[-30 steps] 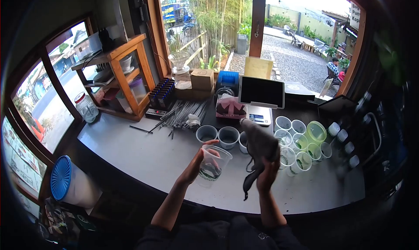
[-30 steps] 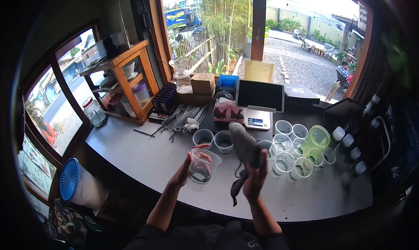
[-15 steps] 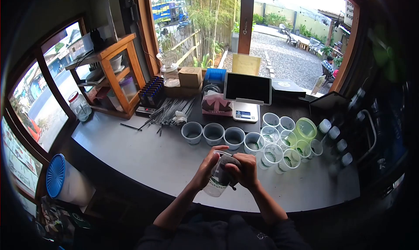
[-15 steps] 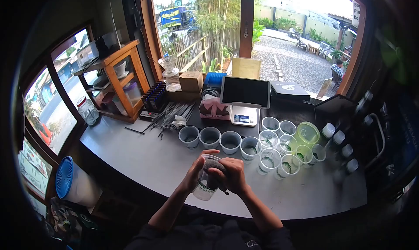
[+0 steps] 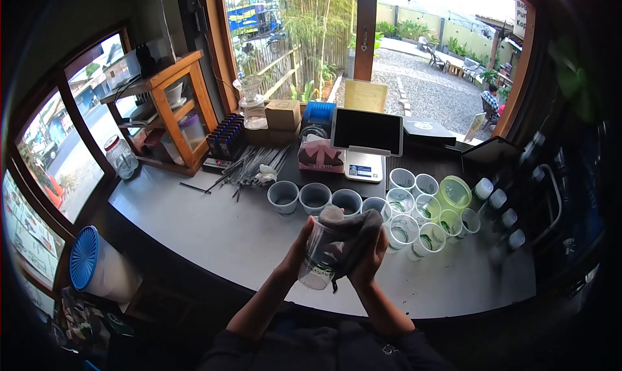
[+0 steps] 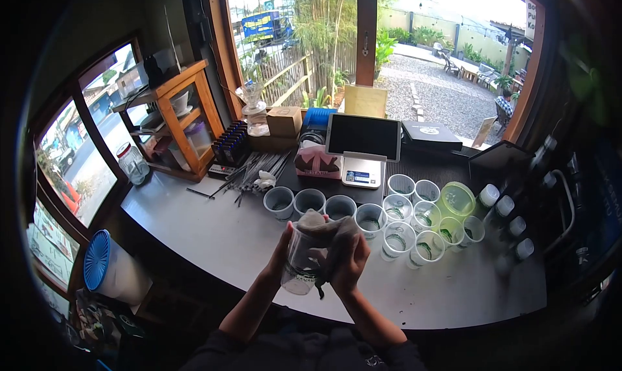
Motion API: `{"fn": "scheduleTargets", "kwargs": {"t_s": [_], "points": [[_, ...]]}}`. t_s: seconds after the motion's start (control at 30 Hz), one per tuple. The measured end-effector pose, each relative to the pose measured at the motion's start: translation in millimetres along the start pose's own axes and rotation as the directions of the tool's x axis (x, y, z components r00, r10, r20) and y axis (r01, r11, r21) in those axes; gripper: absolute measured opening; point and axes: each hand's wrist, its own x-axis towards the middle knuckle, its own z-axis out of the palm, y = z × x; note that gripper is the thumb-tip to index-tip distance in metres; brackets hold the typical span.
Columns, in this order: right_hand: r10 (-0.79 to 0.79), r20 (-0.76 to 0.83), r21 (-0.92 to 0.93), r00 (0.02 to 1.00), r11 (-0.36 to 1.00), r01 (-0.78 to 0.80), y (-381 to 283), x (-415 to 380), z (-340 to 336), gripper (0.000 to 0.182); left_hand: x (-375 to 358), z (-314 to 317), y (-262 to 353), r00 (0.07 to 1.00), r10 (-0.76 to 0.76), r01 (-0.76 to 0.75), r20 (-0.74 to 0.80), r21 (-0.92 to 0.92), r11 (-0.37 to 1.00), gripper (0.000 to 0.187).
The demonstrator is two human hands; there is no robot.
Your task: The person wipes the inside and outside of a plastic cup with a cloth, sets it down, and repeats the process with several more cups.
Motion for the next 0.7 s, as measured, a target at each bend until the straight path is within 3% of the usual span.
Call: {"fn": "scheduleTargets", "kwargs": {"t_s": [0.03,0.13,0.2,0.27,0.33,0.37,0.4,0.47,0.5,0.63,0.7], "points": [[-0.100,0.230,-0.225,0.968,0.962,0.153,2,3,-11,0.028,1,11,11,1.000,0.020,-0.020,-0.008,0.002,1.000,0.081],[0.100,0.515,-0.443,0.851,0.881,0.164,-8,25,-14,0.036,0,-4,30,0.990,-0.082,0.090,0.110,-0.065,0.994,0.077],[0.148,0.483,-0.457,0.863,0.883,0.104,10,35,-13,0.030,-6,-16,37,0.971,-0.220,0.221,0.095,-0.008,0.975,0.082],[0.024,0.352,-0.449,0.936,0.882,0.146,22,34,3,0.026,-3,-24,47,0.959,-0.280,0.276,0.053,0.064,0.959,0.084],[-0.142,0.407,-0.609,0.902,0.694,0.385,26,42,10,0.025,-5,-23,46,0.960,-0.150,0.195,-0.235,0.179,0.964,0.077],[-0.213,0.445,-0.668,0.870,0.567,0.481,28,45,13,0.025,-10,-21,56,0.978,-0.099,0.152,-0.183,0.302,0.941,0.077],[-0.183,0.389,-0.679,0.903,0.605,0.415,31,48,18,0.025,-13,-20,67,0.991,-0.057,0.104,-0.124,0.420,0.901,0.078],[-0.122,0.266,-0.688,0.956,0.670,0.278,38,58,28,0.028,-13,-32,62,0.990,0.057,0.069,-0.131,0.789,0.610,0.083],[-0.239,0.287,-0.631,0.927,0.681,0.371,41,58,37,0.028,-18,-11,75,0.975,0.096,0.124,-0.202,0.846,0.518,0.089],[-0.011,0.360,-0.518,0.933,0.829,0.210,45,68,34,0.027,-9,-31,91,0.987,-0.074,0.143,-0.140,0.591,0.794,0.088],[0.056,0.429,-0.437,0.901,0.886,0.153,45,76,27,0.031,-12,-45,88,0.992,-0.064,0.115,-0.107,0.585,0.803,0.089]]}}
